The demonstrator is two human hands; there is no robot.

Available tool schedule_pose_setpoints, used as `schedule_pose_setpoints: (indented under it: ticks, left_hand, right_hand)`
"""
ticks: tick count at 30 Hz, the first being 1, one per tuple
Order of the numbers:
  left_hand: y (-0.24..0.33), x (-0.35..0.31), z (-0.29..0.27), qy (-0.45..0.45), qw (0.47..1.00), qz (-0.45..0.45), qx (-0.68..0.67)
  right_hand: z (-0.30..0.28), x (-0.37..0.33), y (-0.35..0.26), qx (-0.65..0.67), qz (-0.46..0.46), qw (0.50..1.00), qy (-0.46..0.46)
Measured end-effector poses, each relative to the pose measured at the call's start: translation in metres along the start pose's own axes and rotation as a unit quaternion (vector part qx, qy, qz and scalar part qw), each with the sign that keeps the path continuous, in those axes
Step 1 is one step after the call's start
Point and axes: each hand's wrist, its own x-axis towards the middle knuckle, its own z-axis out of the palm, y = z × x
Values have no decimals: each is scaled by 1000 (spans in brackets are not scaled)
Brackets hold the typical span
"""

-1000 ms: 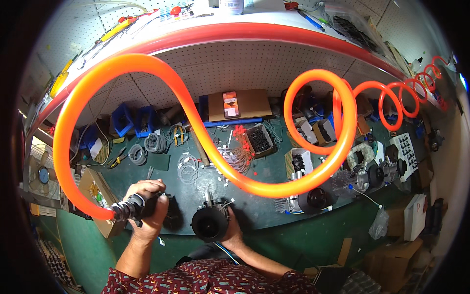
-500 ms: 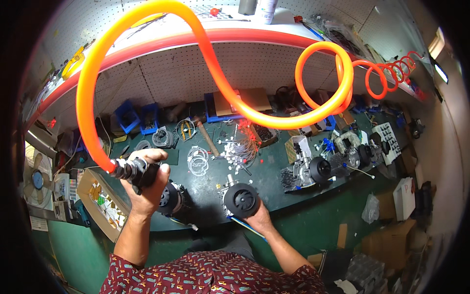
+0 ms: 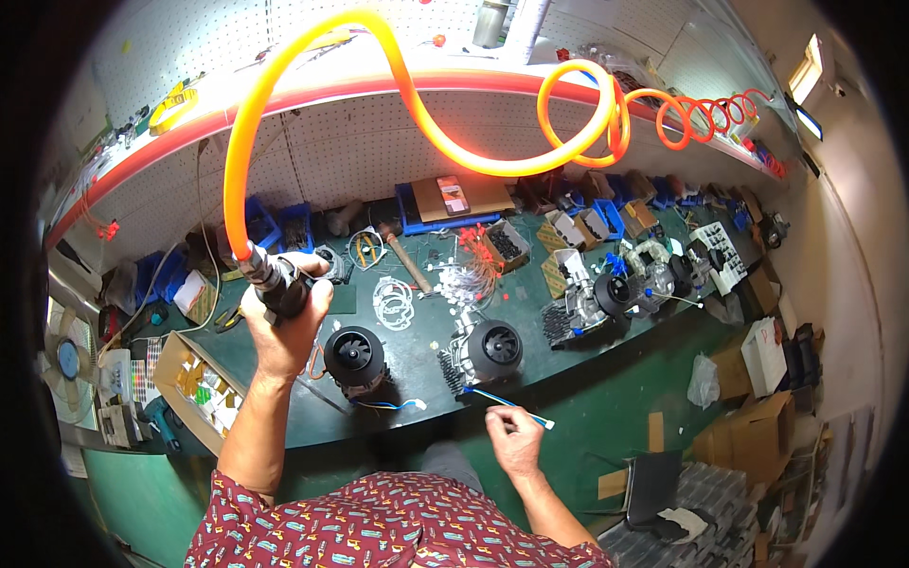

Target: The person assembles small electric motors on a workbench. They use a cordless drill to fasten screws into motor housings, then switch to a pneumatic impact driver to tighten additional fasteners. The person handles multiple motor units one at a time, rotating them to access different sides.

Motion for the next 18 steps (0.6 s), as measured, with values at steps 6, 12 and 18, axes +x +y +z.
schedule_pose_setpoints:
  ticks: [6,12,18]
  left_hand:
    - [0,6,17,-4,1000,13,11]
    - [-11,8,37,-1,1000,5,-5]
    - [-20,12,59,37,999,-21,-30]
  right_hand:
    - [69,1,70,86,110,976,-167]
    - [133,38,89,146,165,947,-234]
    - [144,63,78,115,159,925,-327]
